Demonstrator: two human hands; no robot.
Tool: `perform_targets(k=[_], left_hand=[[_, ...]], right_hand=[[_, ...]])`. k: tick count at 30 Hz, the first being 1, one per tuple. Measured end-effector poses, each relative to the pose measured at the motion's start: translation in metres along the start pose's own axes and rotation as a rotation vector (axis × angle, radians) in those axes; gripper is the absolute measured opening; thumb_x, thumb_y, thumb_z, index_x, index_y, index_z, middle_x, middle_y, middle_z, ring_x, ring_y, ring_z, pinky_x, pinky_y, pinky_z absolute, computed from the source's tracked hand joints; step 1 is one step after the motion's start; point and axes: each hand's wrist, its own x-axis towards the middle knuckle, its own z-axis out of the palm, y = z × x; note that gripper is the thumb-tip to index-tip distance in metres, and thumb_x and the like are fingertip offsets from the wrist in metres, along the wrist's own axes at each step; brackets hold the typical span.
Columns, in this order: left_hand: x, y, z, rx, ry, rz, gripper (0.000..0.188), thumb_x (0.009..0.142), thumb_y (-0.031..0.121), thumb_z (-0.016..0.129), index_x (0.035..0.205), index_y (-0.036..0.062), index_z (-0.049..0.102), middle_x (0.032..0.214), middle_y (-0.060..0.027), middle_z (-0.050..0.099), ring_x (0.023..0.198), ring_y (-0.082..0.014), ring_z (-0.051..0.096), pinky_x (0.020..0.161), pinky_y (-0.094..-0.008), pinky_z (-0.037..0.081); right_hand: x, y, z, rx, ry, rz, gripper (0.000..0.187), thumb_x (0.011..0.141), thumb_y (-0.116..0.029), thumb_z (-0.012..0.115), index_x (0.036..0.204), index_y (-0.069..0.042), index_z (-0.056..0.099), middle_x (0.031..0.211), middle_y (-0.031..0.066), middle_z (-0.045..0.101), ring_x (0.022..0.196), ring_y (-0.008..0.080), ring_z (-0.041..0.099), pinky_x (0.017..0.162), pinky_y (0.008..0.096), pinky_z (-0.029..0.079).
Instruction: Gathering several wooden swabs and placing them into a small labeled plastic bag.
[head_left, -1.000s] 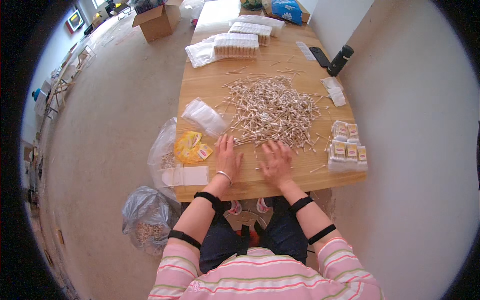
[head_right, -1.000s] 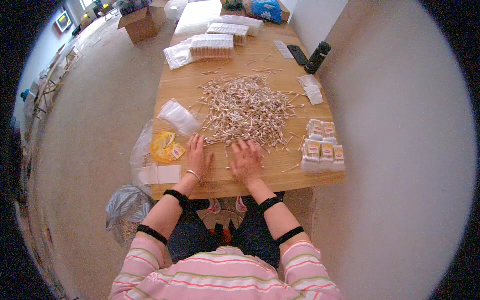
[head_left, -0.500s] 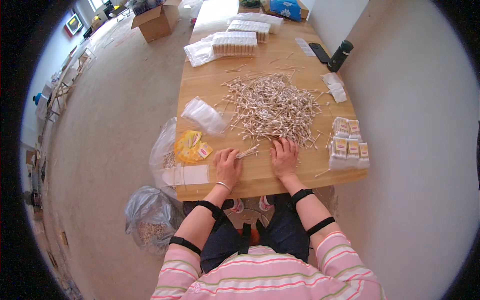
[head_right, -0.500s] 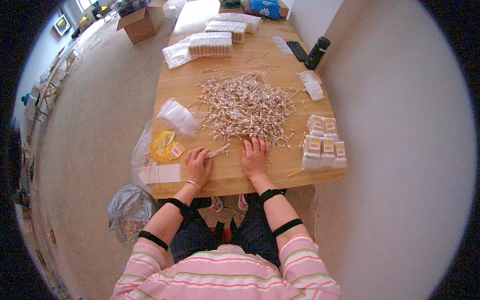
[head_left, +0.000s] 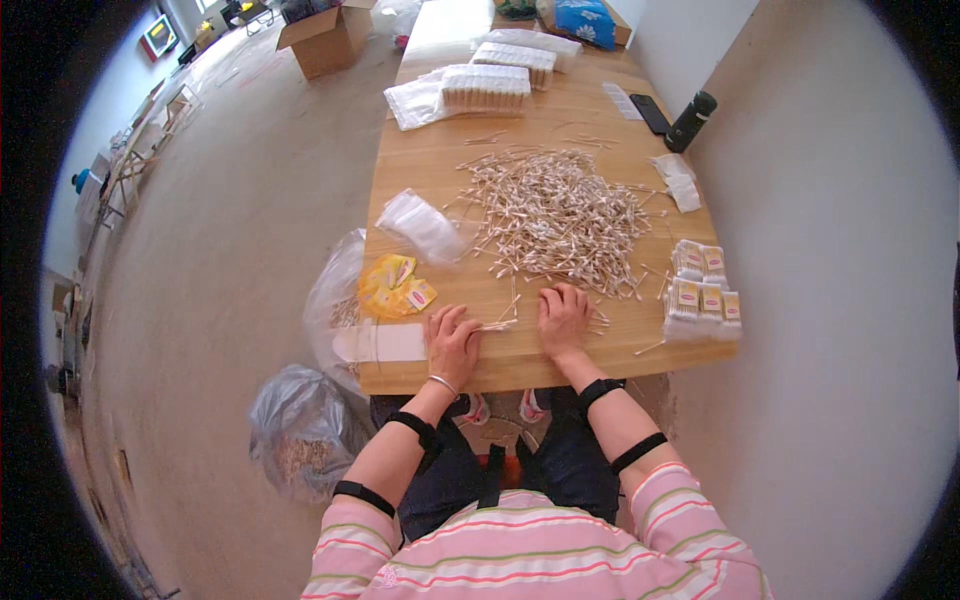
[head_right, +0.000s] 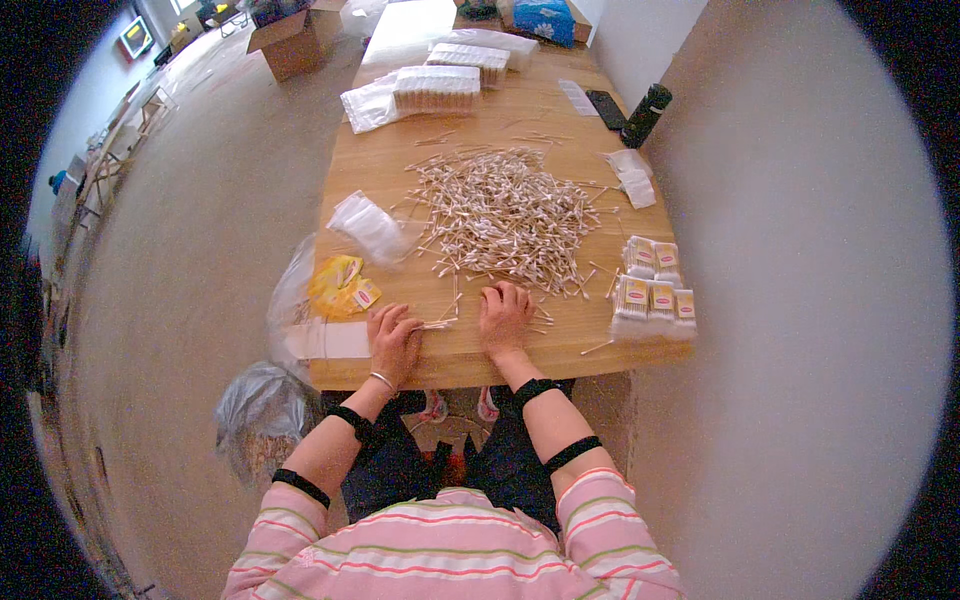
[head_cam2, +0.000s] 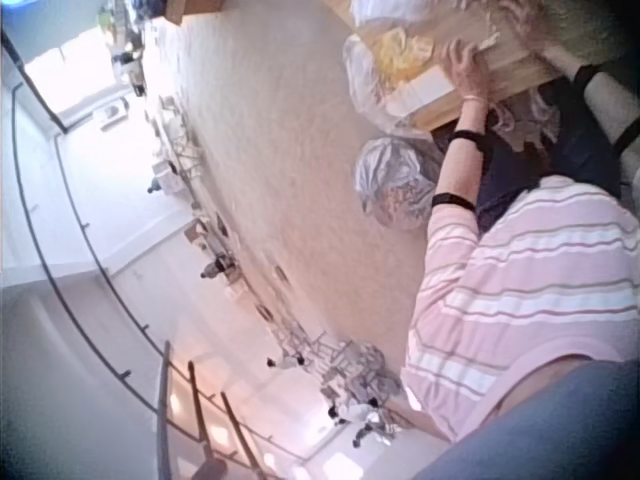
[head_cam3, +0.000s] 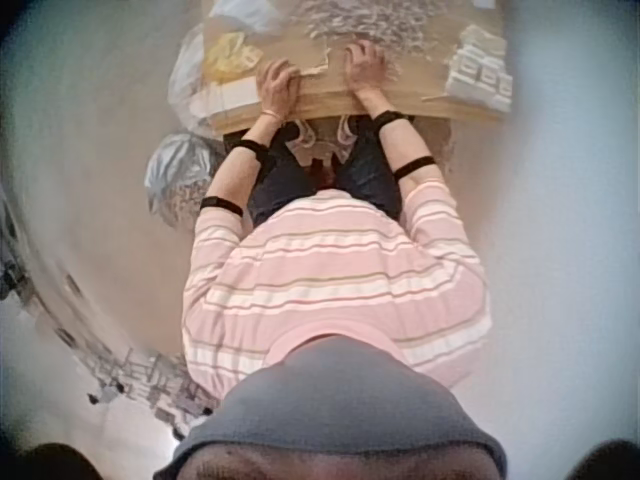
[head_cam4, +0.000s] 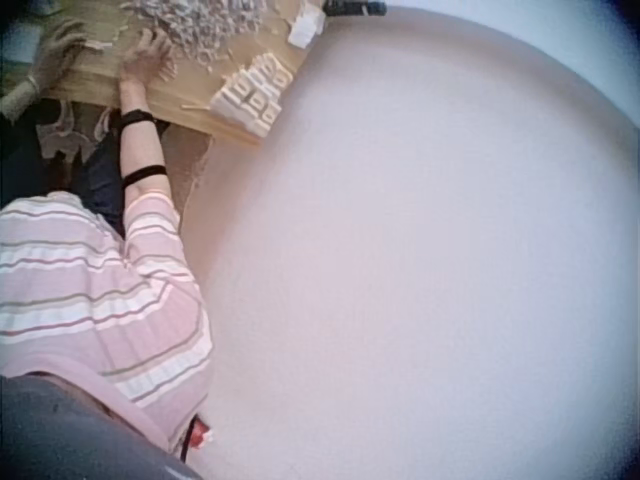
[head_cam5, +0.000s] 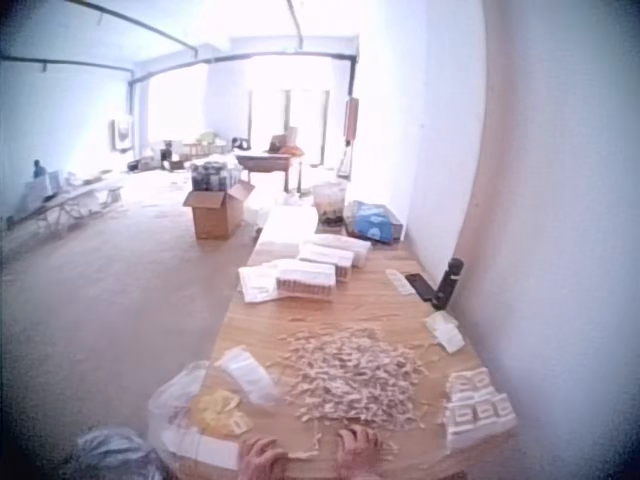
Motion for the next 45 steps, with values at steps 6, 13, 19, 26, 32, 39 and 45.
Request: perform_targets(k=[6, 13, 19, 26, 32, 39, 45], left_hand=[[-0.005, 0.003, -0.001, 0.035, -0.030, -0.124, 0.022, 0.074, 0.014, 0.068, 0.096, 0.0098, 0.062, 0.109, -0.0080, 0.057, 0.113, -0.0303, 0.047, 0.097, -0.0437, 0.036], [-0.007, 0.005, 0.002, -0.115, -0.083, -0.076, 0.017, 0.078, 0.012, 0.064, 0.094, 0.0094, 0.064, 0.104, -0.0084, 0.059, 0.104, -0.0289, 0.052, 0.095, -0.0423, 0.039], [-0.004, 0.002, -0.006, -0.096, -0.153, -0.036, 0.024, 0.077, 0.011, 0.062, 0.101, 0.0113, 0.062, 0.107, -0.0074, 0.058, 0.106, -0.0292, 0.051, 0.098, -0.0435, 0.036], [0.002, 0.015, -0.012, 0.090, -0.153, -0.102, 0.058, 0.072, 0.020, 0.066, 0.126, 0.0109, 0.047, 0.130, -0.0136, 0.044, 0.124, -0.0312, 0.037, 0.110, -0.0482, 0.020], [-0.001, 0.007, -0.006, 0.072, -0.205, -0.094, 0.058, 0.073, 0.021, 0.064, 0.127, 0.0067, 0.046, 0.131, -0.0142, 0.044, 0.128, -0.0315, 0.035, 0.111, -0.0471, 0.019], [0.000, 0.007, -0.005, -0.110, -0.169, -0.109, 0.043, 0.072, 0.011, 0.065, 0.113, 0.0036, 0.053, 0.120, -0.0139, 0.052, 0.118, -0.0321, 0.045, 0.107, -0.0444, 0.030], [-0.004, 0.005, -0.003, -0.126, -0.151, -0.097, 0.038, 0.071, 0.007, 0.066, 0.107, 0.0044, 0.056, 0.116, -0.0130, 0.053, 0.115, -0.0321, 0.047, 0.103, -0.0416, 0.036]], right_hand=[[0.008, -0.049, -0.003, -0.012, -0.105, 0.138, 0.027, 0.075, -0.033, 0.066, 0.094, -0.014, 0.064, 0.101, 0.0062, 0.054, 0.102, 0.0262, 0.048, 0.090, 0.0435, 0.034], [0.005, -0.042, 0.014, 0.056, -0.119, 0.099, 0.018, 0.076, -0.026, 0.066, 0.090, -0.015, 0.066, 0.092, 0.0030, 0.056, 0.097, 0.0233, 0.052, 0.081, 0.0422, 0.037], [0.001, -0.050, 0.020, 0.338, -0.255, -0.046, 0.012, 0.077, -0.014, 0.063, 0.088, -0.012, 0.066, 0.089, 0.0046, 0.061, 0.093, 0.0250, 0.055, 0.082, 0.0436, 0.041], [0.053, -0.047, 0.015, 0.088, 0.068, -0.179, 0.015, 0.077, -0.012, 0.058, 0.090, -0.013, 0.065, 0.096, 0.0056, 0.062, 0.102, 0.0275, 0.049, 0.089, 0.0434, 0.037], [0.033, -0.049, 0.015, 0.086, -0.179, -0.319, 0.023, 0.075, -0.010, 0.057, 0.095, -0.017, 0.065, 0.094, -0.0010, 0.061, 0.101, 0.0228, 0.049, 0.088, 0.0392, 0.035], [0.025, -0.020, 0.017, 0.135, -0.211, -0.328, 0.018, 0.075, -0.017, 0.062, 0.092, -0.017, 0.067, 0.095, -0.0017, 0.061, 0.096, 0.0215, 0.052, 0.087, 0.0359, 0.036], [0.033, -0.001, 0.003, 0.062, 0.001, -0.129, 0.017, 0.075, -0.017, 0.063, 0.091, -0.016, 0.068, 0.094, -0.0019, 0.060, 0.099, 0.0206, 0.050, 0.089, 0.0385, 0.034]])
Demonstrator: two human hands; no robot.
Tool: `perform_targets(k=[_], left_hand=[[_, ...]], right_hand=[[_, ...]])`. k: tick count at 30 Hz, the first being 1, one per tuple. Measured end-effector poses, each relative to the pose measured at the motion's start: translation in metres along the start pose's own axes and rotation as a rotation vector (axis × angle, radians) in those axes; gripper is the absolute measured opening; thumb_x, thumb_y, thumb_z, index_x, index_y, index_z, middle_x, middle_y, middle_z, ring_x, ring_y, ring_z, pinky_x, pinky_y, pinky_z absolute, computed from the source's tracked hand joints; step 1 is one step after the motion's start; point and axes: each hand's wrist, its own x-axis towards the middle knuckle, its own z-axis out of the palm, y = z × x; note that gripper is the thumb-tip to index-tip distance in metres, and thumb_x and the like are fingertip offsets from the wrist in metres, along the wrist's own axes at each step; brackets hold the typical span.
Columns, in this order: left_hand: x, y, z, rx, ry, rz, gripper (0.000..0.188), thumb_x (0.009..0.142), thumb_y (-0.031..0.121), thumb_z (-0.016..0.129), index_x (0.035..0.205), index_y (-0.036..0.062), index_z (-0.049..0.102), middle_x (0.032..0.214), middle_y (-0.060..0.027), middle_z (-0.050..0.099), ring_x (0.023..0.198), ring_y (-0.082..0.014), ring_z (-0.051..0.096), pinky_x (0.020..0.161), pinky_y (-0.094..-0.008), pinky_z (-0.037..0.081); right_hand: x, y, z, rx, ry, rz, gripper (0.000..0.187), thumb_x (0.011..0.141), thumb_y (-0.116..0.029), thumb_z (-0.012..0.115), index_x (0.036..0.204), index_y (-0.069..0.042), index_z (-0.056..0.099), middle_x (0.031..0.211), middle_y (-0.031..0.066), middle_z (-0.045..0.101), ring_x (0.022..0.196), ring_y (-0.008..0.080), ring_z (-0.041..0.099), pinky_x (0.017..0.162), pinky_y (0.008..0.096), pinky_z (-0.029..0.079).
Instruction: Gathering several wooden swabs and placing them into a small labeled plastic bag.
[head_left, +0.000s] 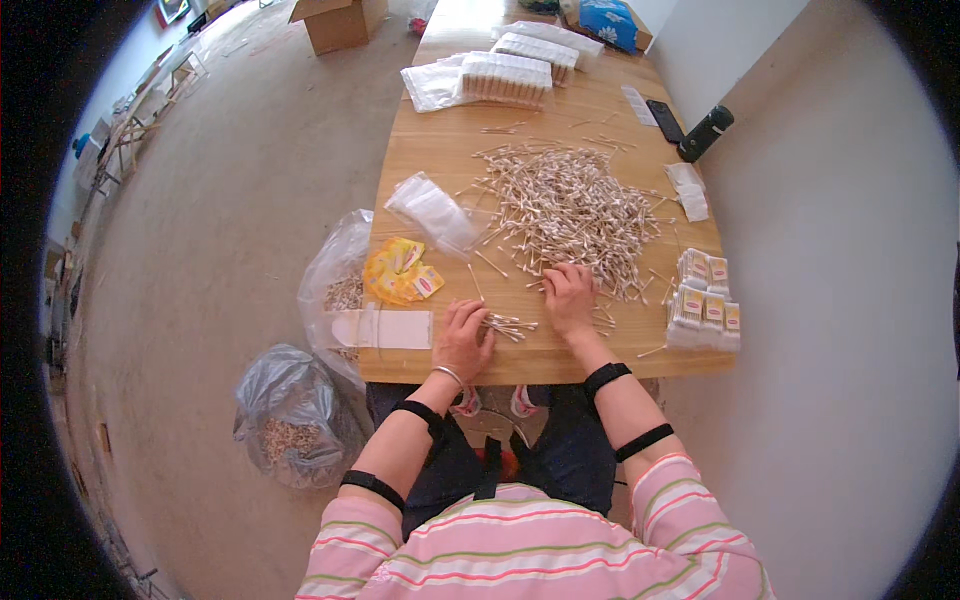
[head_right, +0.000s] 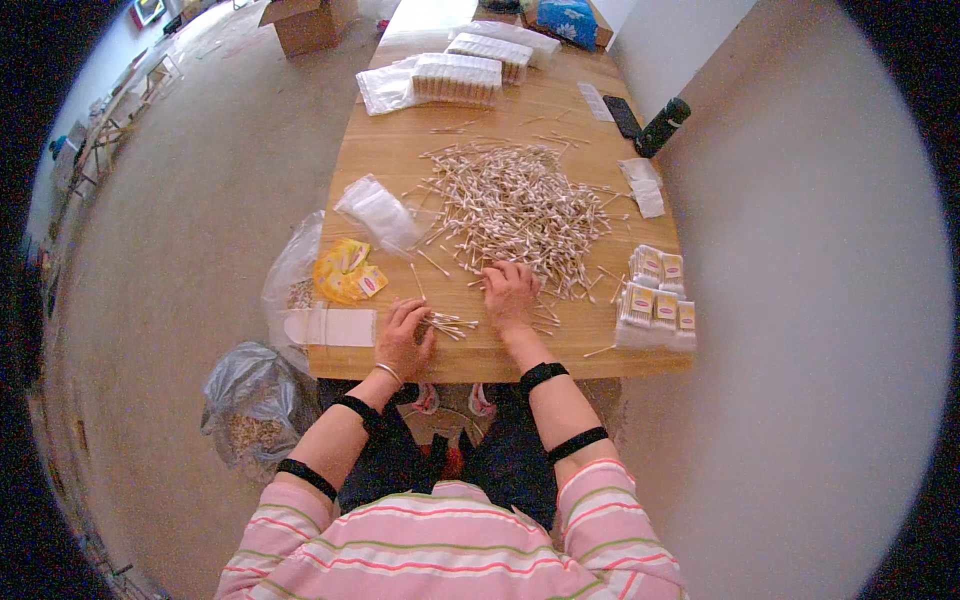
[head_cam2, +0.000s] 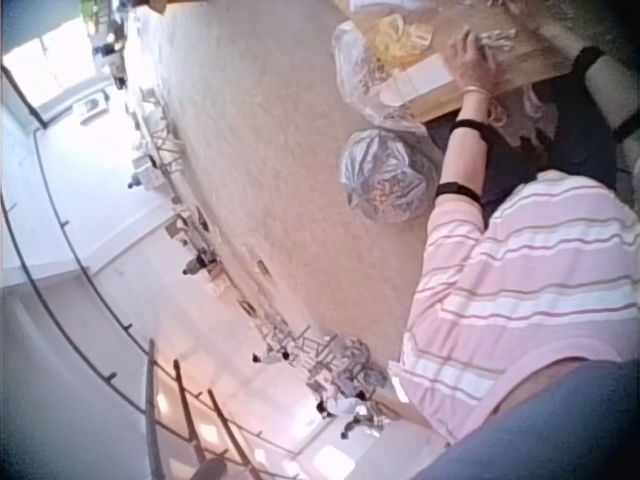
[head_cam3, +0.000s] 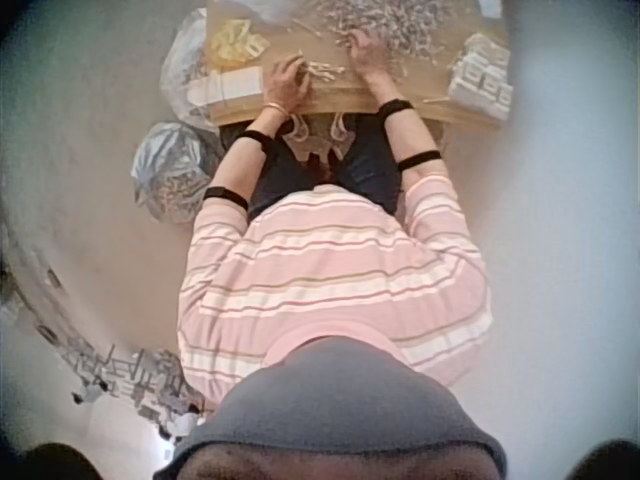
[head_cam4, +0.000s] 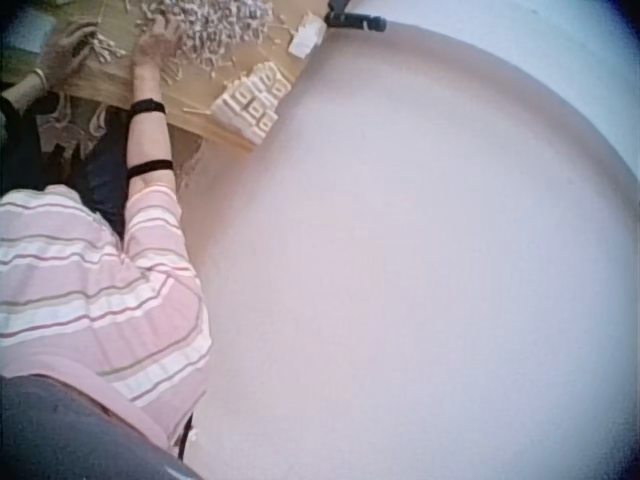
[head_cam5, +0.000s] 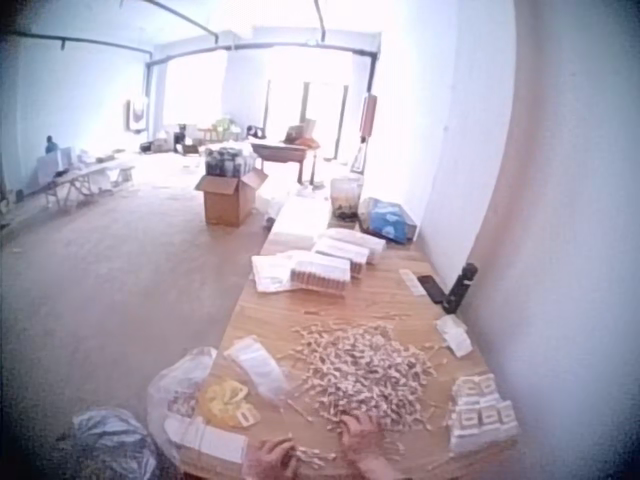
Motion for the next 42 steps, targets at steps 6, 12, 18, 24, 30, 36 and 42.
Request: perform_targets(k=[6, 12, 18, 24, 30, 36, 42], left_hand=[[0.003, 0.004, -0.001, -0.035, 0.002, 0.006, 0.036, 0.072, 0.007, 0.066, 0.106, 0.0042, 0.057, 0.116, -0.0132, 0.053, 0.114, -0.0325, 0.047, 0.102, -0.0421, 0.036], [-0.002, -0.005, 0.001, -0.049, 0.008, 0.031, 0.033, 0.074, 0.005, 0.065, 0.106, 0.0040, 0.058, 0.113, -0.0135, 0.055, 0.113, -0.0329, 0.048, 0.100, -0.0414, 0.039], [0.000, -0.006, 0.007, -0.119, 0.070, 0.053, 0.019, 0.078, 0.001, 0.059, 0.096, 0.0032, 0.062, 0.105, -0.0116, 0.059, 0.107, -0.0303, 0.052, 0.101, -0.0422, 0.039], [-0.002, -0.010, 0.007, -0.116, 0.097, 0.039, 0.013, 0.080, 0.004, 0.061, 0.093, 0.0024, 0.065, 0.101, -0.0129, 0.062, 0.102, -0.0312, 0.057, 0.094, -0.0397, 0.045], [-0.002, -0.009, 0.004, -0.120, 0.086, 0.025, 0.011, 0.079, 0.006, 0.063, 0.089, 0.0041, 0.065, 0.096, -0.0110, 0.062, 0.097, -0.0300, 0.058, 0.096, -0.0396, 0.043], [-0.001, -0.010, 0.003, -0.086, 0.053, 0.046, 0.010, 0.078, 0.008, 0.064, 0.087, 0.0080, 0.065, 0.089, -0.0085, 0.061, 0.091, -0.0288, 0.057, 0.100, -0.0422, 0.040], [-0.003, -0.012, 0.002, -0.084, -0.010, 0.122, 0.010, 0.077, 0.008, 0.064, 0.087, 0.0100, 0.065, 0.086, -0.0059, 0.060, 0.092, -0.0270, 0.057, 0.103, -0.0434, 0.037]], right_hand=[[-0.023, -0.025, -0.004, -0.069, -0.118, -0.037, 0.024, 0.075, -0.017, 0.064, 0.099, -0.015, 0.067, 0.103, -0.0004, 0.057, 0.102, 0.0222, 0.048, 0.091, 0.0405, 0.033], [-0.046, -0.060, -0.023, 0.090, -0.217, 0.041, 0.025, 0.074, -0.016, 0.066, 0.098, -0.011, 0.066, 0.104, 0.0042, 0.055, 0.103, 0.0257, 0.048, 0.090, 0.0428, 0.036], [-0.067, -0.040, -0.011, 0.232, -0.211, 0.004, 0.019, 0.072, -0.008, 0.065, 0.091, -0.005, 0.065, 0.097, 0.0106, 0.057, 0.094, 0.0305, 0.052, 0.080, 0.0402, 0.043], [-0.071, -0.020, -0.014, 0.302, -0.091, -0.069, 0.012, 0.074, -0.006, 0.067, 0.085, -0.005, 0.066, 0.085, 0.0087, 0.059, 0.084, 0.0286, 0.055, 0.074, 0.0370, 0.045], [-0.075, -0.004, -0.025, 0.280, -0.134, 0.001, 0.011, 0.072, -0.006, 0.064, 0.083, -0.005, 0.065, 0.087, 0.0099, 0.059, 0.087, 0.0305, 0.054, 0.077, 0.0395, 0.044], [-0.079, -0.003, -0.030, 0.129, -0.010, 0.197, 0.010, 0.076, -0.008, 0.062, 0.086, -0.006, 0.064, 0.087, 0.0094, 0.058, 0.089, 0.0297, 0.053, 0.076, 0.0400, 0.043], [-0.065, -0.023, -0.021, 0.133, -0.075, 0.238, 0.010, 0.077, -0.007, 0.060, 0.086, -0.006, 0.064, 0.087, 0.0106, 0.056, 0.087, 0.0305, 0.052, 0.079, 0.0394, 0.043]])
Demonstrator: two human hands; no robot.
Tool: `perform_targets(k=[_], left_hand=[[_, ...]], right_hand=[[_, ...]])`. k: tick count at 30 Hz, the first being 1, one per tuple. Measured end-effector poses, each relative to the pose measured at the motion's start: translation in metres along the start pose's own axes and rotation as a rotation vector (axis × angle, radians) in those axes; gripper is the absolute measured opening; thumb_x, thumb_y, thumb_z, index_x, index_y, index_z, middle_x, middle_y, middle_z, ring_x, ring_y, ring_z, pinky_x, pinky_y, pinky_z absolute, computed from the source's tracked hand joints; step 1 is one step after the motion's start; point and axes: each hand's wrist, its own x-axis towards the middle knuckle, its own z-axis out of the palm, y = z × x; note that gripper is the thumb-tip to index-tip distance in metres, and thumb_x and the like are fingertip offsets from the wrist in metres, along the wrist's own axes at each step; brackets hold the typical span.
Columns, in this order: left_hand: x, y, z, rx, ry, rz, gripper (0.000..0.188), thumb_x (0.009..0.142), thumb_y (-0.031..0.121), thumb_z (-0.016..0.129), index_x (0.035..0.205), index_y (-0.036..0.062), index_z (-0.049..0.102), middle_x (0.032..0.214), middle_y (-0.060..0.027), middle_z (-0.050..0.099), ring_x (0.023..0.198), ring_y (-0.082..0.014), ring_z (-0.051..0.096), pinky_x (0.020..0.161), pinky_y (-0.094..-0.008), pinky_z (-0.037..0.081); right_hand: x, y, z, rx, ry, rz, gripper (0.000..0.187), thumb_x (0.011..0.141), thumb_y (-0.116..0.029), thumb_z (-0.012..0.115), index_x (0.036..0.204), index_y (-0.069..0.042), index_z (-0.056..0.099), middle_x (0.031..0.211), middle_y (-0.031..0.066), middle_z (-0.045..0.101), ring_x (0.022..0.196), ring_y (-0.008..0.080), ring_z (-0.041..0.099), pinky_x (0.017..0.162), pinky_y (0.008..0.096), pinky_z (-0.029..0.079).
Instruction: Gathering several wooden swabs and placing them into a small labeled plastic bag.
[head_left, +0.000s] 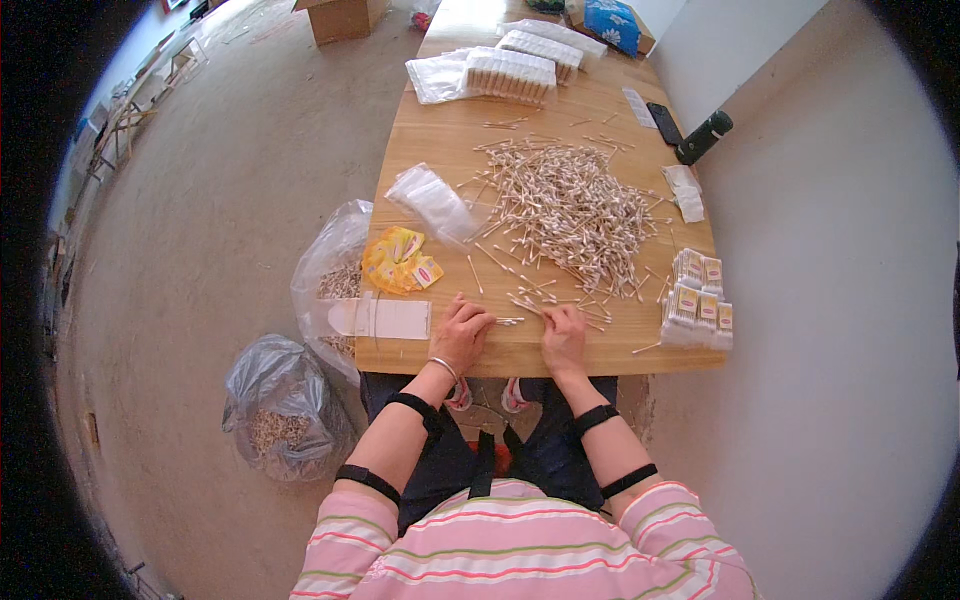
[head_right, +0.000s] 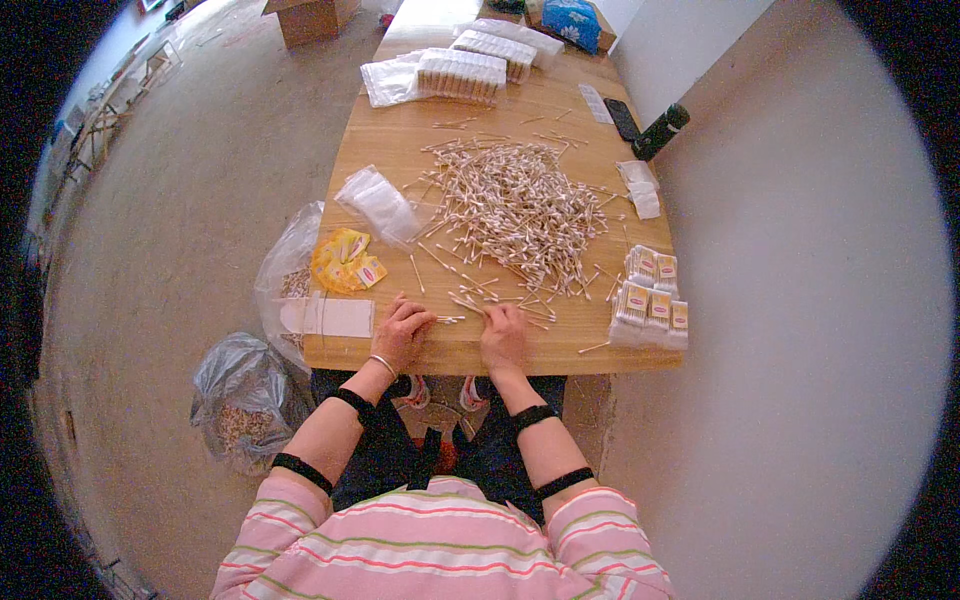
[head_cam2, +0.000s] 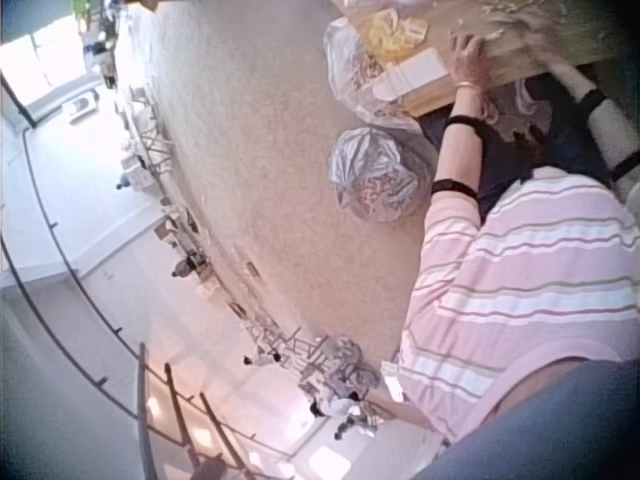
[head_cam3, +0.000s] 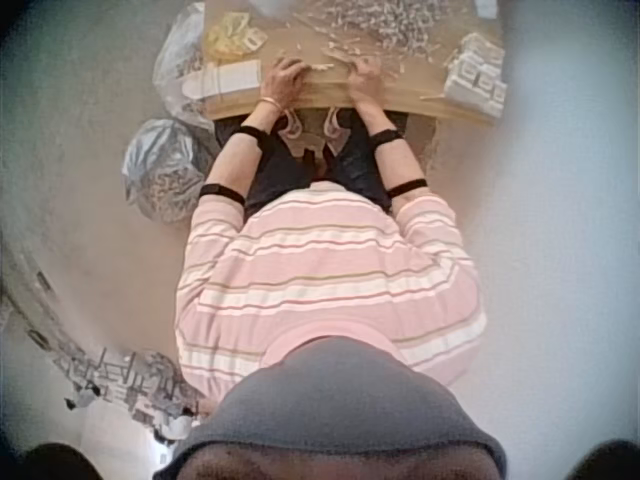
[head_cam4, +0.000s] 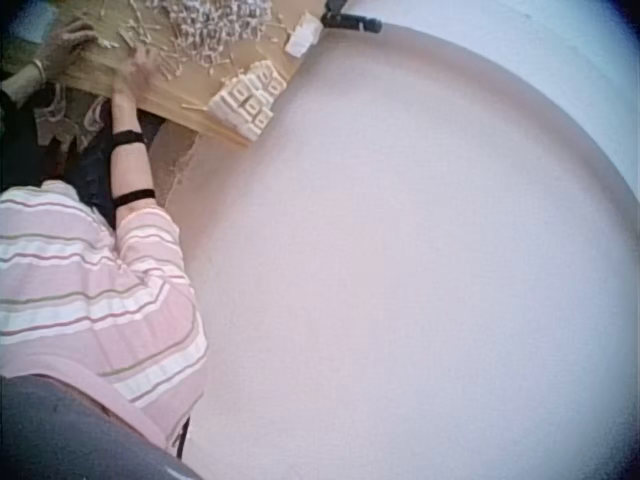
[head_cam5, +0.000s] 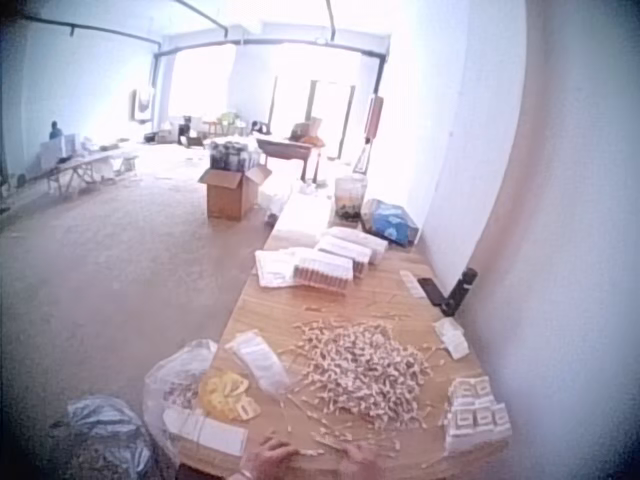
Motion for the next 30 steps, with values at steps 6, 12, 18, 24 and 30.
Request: perform_targets(k=[6, 12, 18, 24, 30], left_hand=[[0.004, 0.008, -0.003, -0.003, 0.012, -0.073, 0.027, 0.075, 0.014, 0.068, 0.100, 0.0079, 0.060, 0.099, -0.0118, 0.057, 0.099, -0.0317, 0.052, 0.101, -0.0443, 0.037], [0.008, 0.005, -0.001, 0.096, 0.125, -0.340, 0.037, 0.077, 0.020, 0.067, 0.109, 0.0063, 0.055, 0.106, -0.0139, 0.054, 0.108, -0.0324, 0.046, 0.092, -0.0434, 0.038], [0.063, 0.012, -0.003, 0.211, 0.013, -0.465, 0.042, 0.076, 0.018, 0.067, 0.115, 0.0080, 0.055, 0.108, -0.0133, 0.056, 0.104, -0.0309, 0.050, 0.089, -0.0401, 0.041], [0.055, -0.019, 0.009, 0.069, 0.031, -0.345, 0.028, 0.076, 0.010, 0.064, 0.103, 0.0089, 0.063, 0.091, -0.0093, 0.063, 0.096, -0.0305, 0.055, 0.085, -0.0383, 0.042], [0.029, -0.017, -0.007, -0.014, -0.134, -0.074, 0.028, 0.074, 0.013, 0.066, 0.102, 0.0111, 0.064, 0.093, -0.0071, 0.063, 0.095, -0.0286, 0.054, 0.087, -0.0395, 0.041]], right_hand=[[0.003, -0.035, 0.026, 0.120, -0.163, -0.186, 0.018, 0.075, -0.003, 0.057, 0.091, -0.006, 0.066, 0.089, 0.0118, 0.057, 0.087, 0.0308, 0.053, 0.080, 0.0398, 0.043], [0.015, -0.031, 0.014, -0.025, 0.033, -0.145, 0.021, 0.075, -0.005, 0.061, 0.095, -0.009, 0.066, 0.096, 0.0088, 0.056, 0.094, 0.0283, 0.051, 0.084, 0.0406, 0.041], [0.038, 0.004, 0.006, -0.097, 0.034, -0.116, 0.018, 0.074, -0.009, 0.064, 0.092, -0.009, 0.065, 0.094, 0.0067, 0.055, 0.093, 0.0271, 0.051, 0.083, 0.0397, 0.041], [0.052, 0.015, 0.014, -0.107, 0.062, -0.082, 0.011, 0.076, -0.011, 0.065, 0.087, -0.009, 0.063, 0.089, 0.0073, 0.055, 0.090, 0.0276, 0.051, 0.080, 0.0391, 0.042], [0.057, 0.012, 0.012, -0.205, 0.061, 0.000, 0.012, 0.077, -0.013, 0.064, 0.089, -0.011, 0.062, 0.092, 0.0070, 0.055, 0.093, 0.0280, 0.051, 0.082, 0.0400, 0.042]])
